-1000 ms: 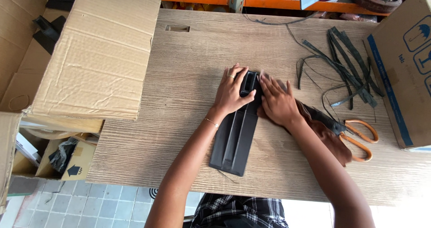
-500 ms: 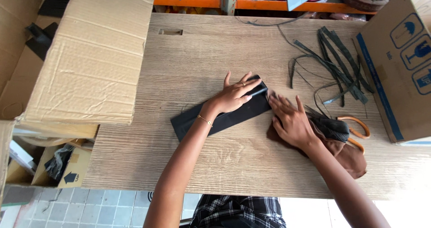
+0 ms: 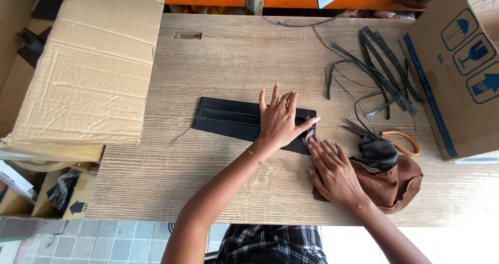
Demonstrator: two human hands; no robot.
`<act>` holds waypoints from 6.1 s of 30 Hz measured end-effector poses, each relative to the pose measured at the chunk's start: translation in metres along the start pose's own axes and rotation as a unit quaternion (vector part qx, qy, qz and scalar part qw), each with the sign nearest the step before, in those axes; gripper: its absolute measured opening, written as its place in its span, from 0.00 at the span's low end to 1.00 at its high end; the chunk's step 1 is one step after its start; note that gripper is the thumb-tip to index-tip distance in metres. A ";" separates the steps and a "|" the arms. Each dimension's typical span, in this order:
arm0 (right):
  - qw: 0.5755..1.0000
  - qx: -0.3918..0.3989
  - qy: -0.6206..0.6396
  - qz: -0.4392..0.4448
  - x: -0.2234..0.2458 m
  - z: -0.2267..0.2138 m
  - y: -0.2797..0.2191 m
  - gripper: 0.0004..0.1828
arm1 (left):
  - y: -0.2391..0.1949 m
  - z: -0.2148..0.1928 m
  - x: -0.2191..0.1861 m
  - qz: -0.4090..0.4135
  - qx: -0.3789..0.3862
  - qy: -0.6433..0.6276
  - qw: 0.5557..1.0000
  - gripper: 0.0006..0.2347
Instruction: The person is seen taking black plastic parts out of a box and then assembling them on a table, including threading a wire or string through a plastic guide.
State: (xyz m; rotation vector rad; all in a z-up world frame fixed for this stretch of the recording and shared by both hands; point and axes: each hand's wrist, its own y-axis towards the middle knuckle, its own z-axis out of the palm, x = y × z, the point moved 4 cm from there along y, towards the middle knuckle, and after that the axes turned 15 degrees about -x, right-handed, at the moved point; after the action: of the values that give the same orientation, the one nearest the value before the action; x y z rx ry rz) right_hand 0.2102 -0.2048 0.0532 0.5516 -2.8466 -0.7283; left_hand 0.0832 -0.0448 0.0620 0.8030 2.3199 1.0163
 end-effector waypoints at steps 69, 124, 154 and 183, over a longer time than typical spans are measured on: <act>0.996 0.040 0.078 -0.023 0.008 0.045 0.090 0.35 | -0.073 -0.092 0.047 -0.023 0.188 -0.272 0.943 0.61; 0.980 -0.091 0.165 0.059 -0.049 0.077 0.162 0.10 | -0.073 -0.105 0.047 -0.024 0.208 -0.302 0.930 0.59; 0.937 -0.027 0.244 0.248 -0.073 0.110 0.176 0.35 | -0.064 -0.117 0.036 -0.012 0.219 -0.262 0.940 0.60; 0.972 -0.218 0.057 0.070 -0.054 0.110 0.184 0.15 | -0.070 -0.117 0.036 -0.004 0.233 -0.214 0.948 0.59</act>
State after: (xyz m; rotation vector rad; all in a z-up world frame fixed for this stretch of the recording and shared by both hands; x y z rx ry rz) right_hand 0.1769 0.0132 0.0443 0.3099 -2.4758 -1.2042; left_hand -0.0375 -0.1162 0.0727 1.0661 2.1849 0.2350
